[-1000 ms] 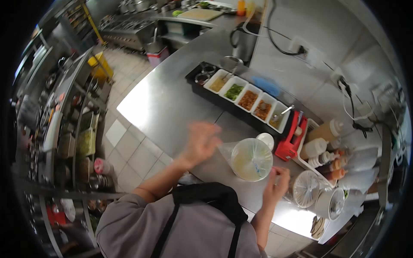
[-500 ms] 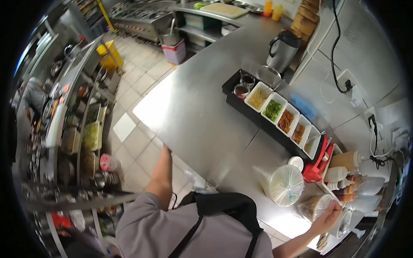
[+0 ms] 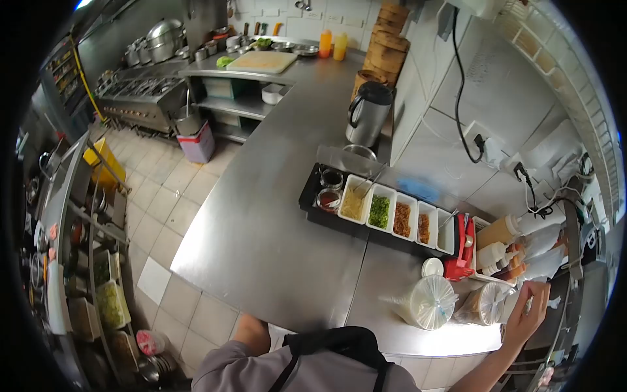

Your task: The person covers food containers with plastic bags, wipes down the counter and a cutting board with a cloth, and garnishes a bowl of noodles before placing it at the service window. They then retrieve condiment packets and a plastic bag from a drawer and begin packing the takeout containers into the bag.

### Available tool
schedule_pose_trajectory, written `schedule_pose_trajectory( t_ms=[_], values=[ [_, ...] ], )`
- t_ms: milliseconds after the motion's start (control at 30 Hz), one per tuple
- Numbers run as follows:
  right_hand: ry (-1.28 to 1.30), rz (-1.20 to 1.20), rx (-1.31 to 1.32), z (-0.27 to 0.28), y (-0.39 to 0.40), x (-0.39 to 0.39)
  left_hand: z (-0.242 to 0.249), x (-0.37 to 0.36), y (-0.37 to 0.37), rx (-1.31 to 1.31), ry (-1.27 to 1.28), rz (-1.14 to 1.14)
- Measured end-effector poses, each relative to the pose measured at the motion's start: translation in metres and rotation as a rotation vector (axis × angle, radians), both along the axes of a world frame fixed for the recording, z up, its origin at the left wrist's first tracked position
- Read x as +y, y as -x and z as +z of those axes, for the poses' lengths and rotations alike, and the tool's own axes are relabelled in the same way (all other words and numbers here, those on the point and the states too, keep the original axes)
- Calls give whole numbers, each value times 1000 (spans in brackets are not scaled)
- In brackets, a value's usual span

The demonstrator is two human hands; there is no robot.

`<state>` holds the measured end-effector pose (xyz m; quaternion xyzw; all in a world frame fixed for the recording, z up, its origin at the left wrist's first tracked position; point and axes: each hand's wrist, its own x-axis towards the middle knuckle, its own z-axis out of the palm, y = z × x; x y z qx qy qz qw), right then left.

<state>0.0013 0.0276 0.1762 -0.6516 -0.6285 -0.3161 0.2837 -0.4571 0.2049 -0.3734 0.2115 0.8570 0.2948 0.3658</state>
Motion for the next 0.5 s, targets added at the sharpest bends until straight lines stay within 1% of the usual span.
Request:
schedule_pose_trajectory(
  t_ms=[33, 200, 267, 367, 400, 433, 467, 500],
  values=[
    [7, 5, -18, 10, 3, 4, 2, 2, 0, -16, -22, 5],
    [-30, 212, -185, 82, 49, 50, -2, -2, 7, -135, -133, 56],
    [-11, 338, -232, 116, 72, 72, -1, -3, 10, -200, -202, 77],
    [-115, 402, -400, 162, 92, 117, 2, -5, 17, -351, -338, 132],
    [-184, 450, -353, 178, 106, 133, 2, -5, 19, -414, -397, 152],
    [-180, 459, -307, 201, 112, 151, 4, -6, 21, -476, -454, 168],
    [-335, 530, -333, 217, 119, 174, 5, -8, 25, -531, -503, 186],
    [-360, 526, -215, 235, 132, 190, 6, -10, 27, -600, -568, 201]
  ],
)
